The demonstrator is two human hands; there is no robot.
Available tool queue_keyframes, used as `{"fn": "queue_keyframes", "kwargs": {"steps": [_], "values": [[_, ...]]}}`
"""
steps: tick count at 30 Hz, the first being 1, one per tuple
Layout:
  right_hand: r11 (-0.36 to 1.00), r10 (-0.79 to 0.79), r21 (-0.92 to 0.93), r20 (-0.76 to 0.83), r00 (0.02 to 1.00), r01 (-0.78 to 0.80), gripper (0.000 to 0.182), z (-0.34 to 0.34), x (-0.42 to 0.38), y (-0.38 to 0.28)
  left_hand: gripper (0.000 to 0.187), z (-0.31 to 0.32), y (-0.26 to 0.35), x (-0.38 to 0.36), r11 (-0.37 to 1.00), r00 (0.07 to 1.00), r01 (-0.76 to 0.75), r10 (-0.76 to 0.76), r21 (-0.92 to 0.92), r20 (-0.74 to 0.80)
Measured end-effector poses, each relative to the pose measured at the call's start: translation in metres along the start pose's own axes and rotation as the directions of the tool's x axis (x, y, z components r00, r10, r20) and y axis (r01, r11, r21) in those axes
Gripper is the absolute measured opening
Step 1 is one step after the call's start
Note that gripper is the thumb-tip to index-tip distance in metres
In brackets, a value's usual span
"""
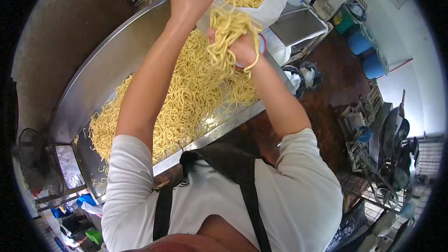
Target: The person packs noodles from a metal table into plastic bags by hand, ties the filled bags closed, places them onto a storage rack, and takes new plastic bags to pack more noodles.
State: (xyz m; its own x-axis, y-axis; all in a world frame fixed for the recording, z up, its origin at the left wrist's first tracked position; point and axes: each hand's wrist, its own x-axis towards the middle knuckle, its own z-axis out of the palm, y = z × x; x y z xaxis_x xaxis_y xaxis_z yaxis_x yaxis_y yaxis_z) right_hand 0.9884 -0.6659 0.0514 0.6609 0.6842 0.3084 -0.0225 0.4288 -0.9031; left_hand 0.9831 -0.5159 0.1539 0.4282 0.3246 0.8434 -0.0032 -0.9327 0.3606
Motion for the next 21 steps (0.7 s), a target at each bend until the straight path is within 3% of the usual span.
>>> {"fn": "queue_keyframes", "kwargs": {"steps": [1, 3, 5, 6, 7, 9, 10, 12, 13, 16, 21], "values": [[0.997, -0.015, -0.075, 0.028, 0.999, 0.017, 0.024, -0.007, 0.011, -0.010, 0.053, 0.013, -0.003, 0.009, 0.993, 0.998, 0.067, -0.069, 0.097, 0.014], [0.991, -0.110, 0.085, 0.116, 0.987, 0.100, 0.026, -0.004, 0.036, -0.048, 0.044, 0.039, -0.031, 0.026, 0.947, 0.864, 0.304, -0.319, 0.101, 0.389], [0.987, -0.152, 0.080, 0.148, 0.977, 0.141, 0.028, -0.004, 0.074, -0.085, 0.027, 0.052, -0.050, 0.022, 0.802, 0.892, 0.443, -0.349, -0.401, 0.289], [0.986, -0.167, 0.041, 0.152, 0.974, 0.162, 0.029, -0.004, 0.094, -0.104, 0.020, 0.055, -0.058, 0.023, 0.646, 0.894, 0.441, -0.376, -0.623, 0.244], [0.984, -0.169, -0.028, 0.161, 0.972, 0.175, 0.030, -0.002, 0.115, -0.122, 0.014, 0.055, -0.066, 0.029, 0.404, 0.816, 0.541, -0.465, -0.738, 0.343], [0.962, -0.137, -0.212, 0.175, 0.975, 0.173, 0.033, -0.003, 0.147, -0.144, 0.013, 0.053, -0.077, 0.036, -0.159, 0.624, 0.596, -0.525, -0.787, 0.579], [0.926, -0.094, -0.345, 0.183, 0.979, 0.153, 0.034, -0.004, 0.163, -0.148, 0.018, 0.035, -0.063, 0.037, -0.290, 0.632, 0.534, -0.487, -0.794, 0.603], [0.755, 0.019, -0.647, 0.180, 0.983, 0.104, 0.036, -0.012, 0.180, -0.139, 0.018, 0.024, -0.062, 0.036, -0.412, 0.664, 0.521, -0.355, -0.748, 0.658], [0.626, 0.082, -0.775, 0.174, 0.981, 0.085, 0.037, -0.017, 0.186, -0.129, 0.018, 0.020, -0.061, 0.035, -0.470, 0.678, 0.518, -0.284, -0.715, 0.678], [0.232, 0.185, -0.968, 0.145, 0.972, 0.100, 0.041, -0.032, 0.187, -0.092, 0.014, 0.016, -0.053, 0.032, -0.339, 0.704, 0.564, -0.278, -0.753, 0.653], [-0.159, 0.235, -0.987, -0.006, 0.972, 0.032, 0.047, -0.038, 0.169, -0.080, 0.007, 0.012, -0.042, 0.032, -0.218, 0.701, 0.650, -0.199, -0.728, 0.685]]}}
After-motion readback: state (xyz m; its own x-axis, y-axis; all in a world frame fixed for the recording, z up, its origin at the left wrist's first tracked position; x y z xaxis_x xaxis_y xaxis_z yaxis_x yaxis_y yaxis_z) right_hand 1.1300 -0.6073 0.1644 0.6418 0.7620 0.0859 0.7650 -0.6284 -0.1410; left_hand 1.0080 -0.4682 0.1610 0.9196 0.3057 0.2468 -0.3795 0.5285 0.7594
